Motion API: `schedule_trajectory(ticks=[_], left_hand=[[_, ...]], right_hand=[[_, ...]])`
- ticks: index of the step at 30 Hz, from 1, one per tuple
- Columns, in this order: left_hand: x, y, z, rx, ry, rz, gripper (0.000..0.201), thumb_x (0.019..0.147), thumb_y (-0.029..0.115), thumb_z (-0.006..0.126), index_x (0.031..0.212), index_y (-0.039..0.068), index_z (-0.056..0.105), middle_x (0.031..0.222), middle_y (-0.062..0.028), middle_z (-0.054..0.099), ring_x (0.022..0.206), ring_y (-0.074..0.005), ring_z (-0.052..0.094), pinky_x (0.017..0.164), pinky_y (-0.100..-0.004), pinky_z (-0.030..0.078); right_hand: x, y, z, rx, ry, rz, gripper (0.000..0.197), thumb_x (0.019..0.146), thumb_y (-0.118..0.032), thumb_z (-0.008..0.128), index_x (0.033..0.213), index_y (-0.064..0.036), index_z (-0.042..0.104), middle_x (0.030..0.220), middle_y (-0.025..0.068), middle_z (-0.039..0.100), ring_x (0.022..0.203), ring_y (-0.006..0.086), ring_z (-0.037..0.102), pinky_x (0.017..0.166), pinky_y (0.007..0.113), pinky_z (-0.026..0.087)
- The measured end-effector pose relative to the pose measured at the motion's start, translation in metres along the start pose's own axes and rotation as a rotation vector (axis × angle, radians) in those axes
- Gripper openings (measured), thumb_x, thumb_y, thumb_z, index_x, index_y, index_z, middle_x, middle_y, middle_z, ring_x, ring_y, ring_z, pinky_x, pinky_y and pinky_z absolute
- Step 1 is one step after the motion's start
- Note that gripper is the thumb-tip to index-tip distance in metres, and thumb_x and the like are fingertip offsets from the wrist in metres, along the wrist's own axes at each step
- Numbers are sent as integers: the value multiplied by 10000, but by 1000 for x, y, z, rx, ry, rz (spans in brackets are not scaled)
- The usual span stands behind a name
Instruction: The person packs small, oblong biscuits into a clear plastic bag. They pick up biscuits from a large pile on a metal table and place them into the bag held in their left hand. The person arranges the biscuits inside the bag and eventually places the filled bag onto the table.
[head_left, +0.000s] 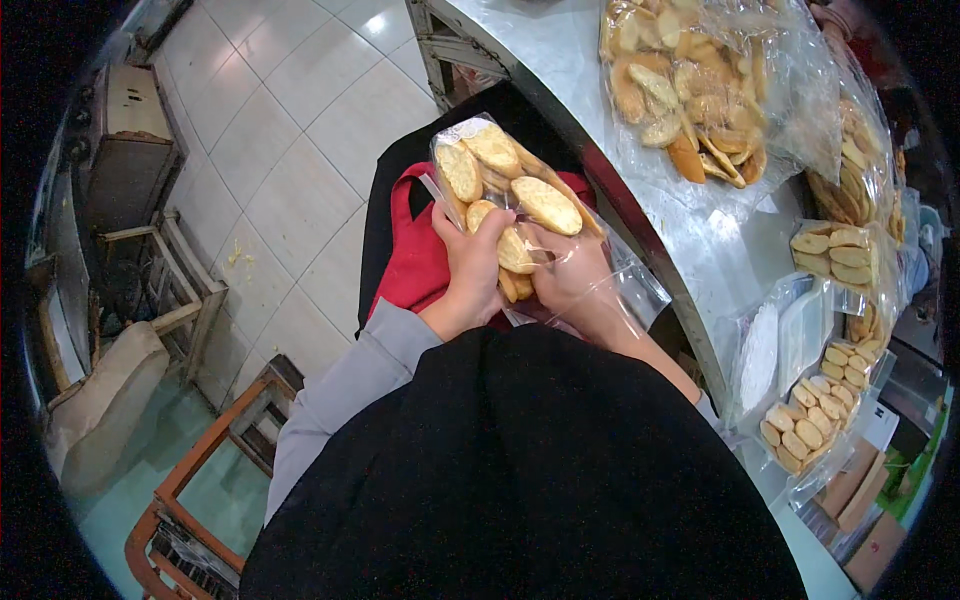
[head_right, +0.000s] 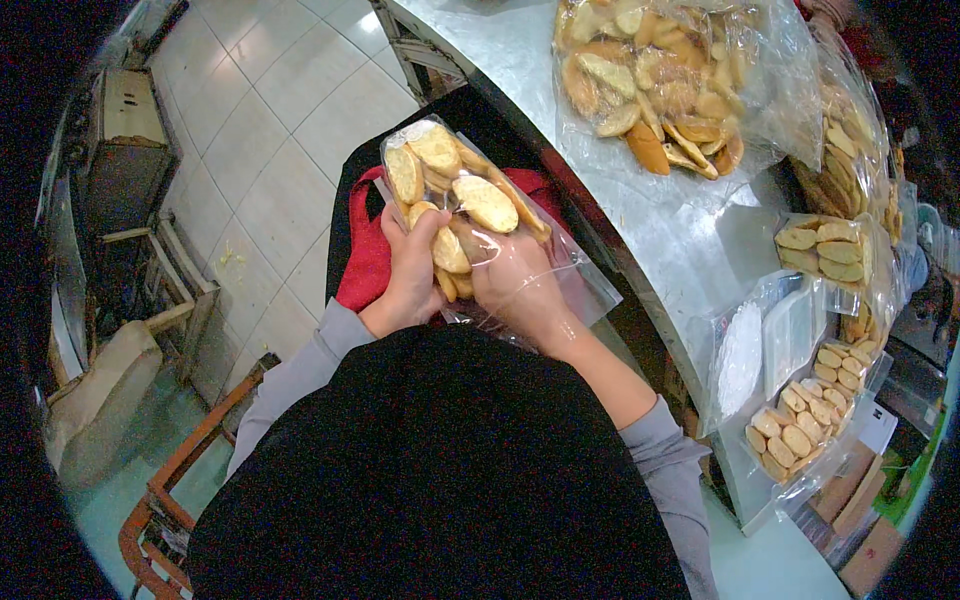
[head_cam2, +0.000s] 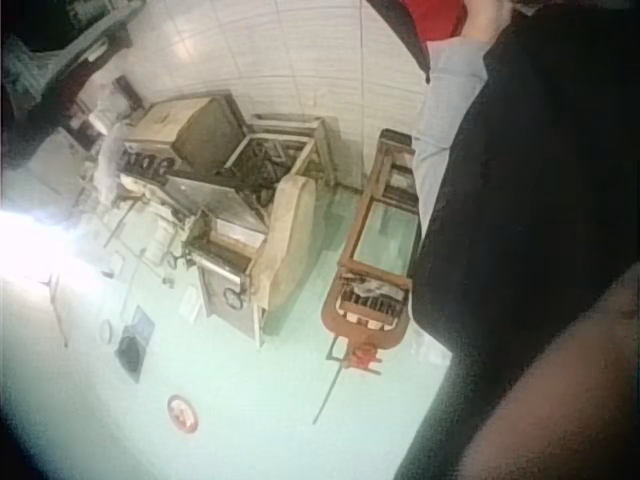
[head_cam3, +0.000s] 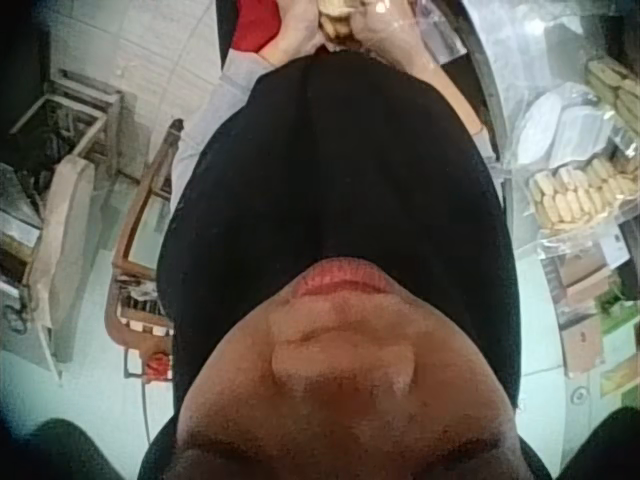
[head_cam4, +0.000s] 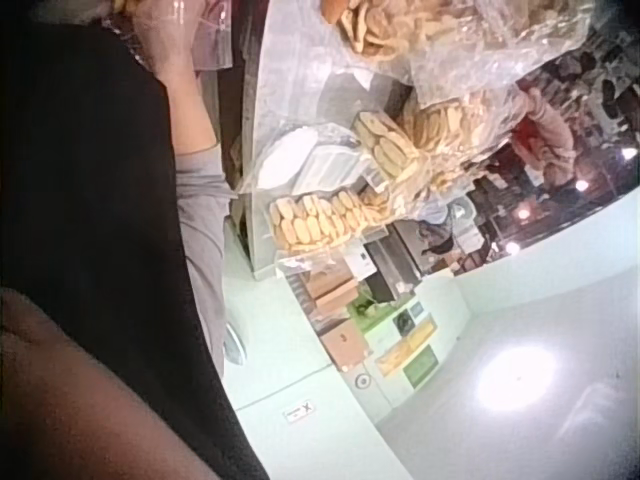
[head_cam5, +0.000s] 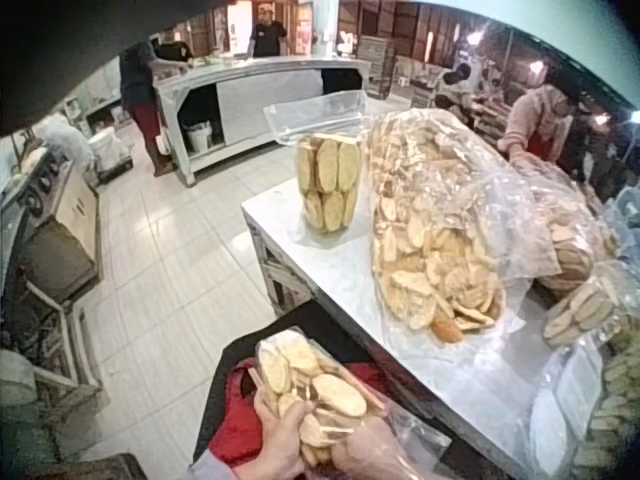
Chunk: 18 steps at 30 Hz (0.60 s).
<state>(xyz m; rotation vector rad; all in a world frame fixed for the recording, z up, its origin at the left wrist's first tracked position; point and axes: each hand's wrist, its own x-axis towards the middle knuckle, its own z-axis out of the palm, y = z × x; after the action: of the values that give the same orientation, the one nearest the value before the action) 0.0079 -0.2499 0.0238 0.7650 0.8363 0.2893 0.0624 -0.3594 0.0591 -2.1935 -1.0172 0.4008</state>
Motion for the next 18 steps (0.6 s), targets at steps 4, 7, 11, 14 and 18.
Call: schedule_trajectory(ticks=[4,7,11,14,18], left_hand=[[-2,-2,0,7,-4,30,664,766,84,555,1277,98,132,1180,-139,345,1073,-247,439,865,-379,451],[-5,0,2,24,7,59,663,760,77,554,1276,89,138,1176,-138,345,1074,-245,433,876,-367,439],[-4,-1,1,20,-5,66,666,750,63,554,1275,89,145,1172,-133,347,1076,-239,426,882,-366,432],[-5,-1,1,-2,-23,84,679,741,58,557,1278,91,143,1170,-132,348,1076,-239,425,885,-365,429],[-6,1,1,5,-30,67,685,735,55,561,1279,95,145,1173,-130,346,1079,-239,423,889,-368,425]], right_hand=[[-9,-1,7,-2,-60,284,328,733,-57,534,1054,-18,590,930,214,609,887,375,571,802,412,448],[-8,0,11,-2,27,263,300,770,-80,547,1052,16,584,914,224,610,890,353,589,802,388,454],[-10,5,16,297,50,297,302,825,-140,553,1072,32,576,961,160,630,931,273,601,807,350,459],[-12,9,17,799,-12,482,363,848,-178,551,1135,44,534,1050,118,603,975,221,579,827,328,453],[-17,-4,2,1431,-83,753,435,859,-184,548,1209,59,460,1139,119,554,998,182,561,856,297,440]])
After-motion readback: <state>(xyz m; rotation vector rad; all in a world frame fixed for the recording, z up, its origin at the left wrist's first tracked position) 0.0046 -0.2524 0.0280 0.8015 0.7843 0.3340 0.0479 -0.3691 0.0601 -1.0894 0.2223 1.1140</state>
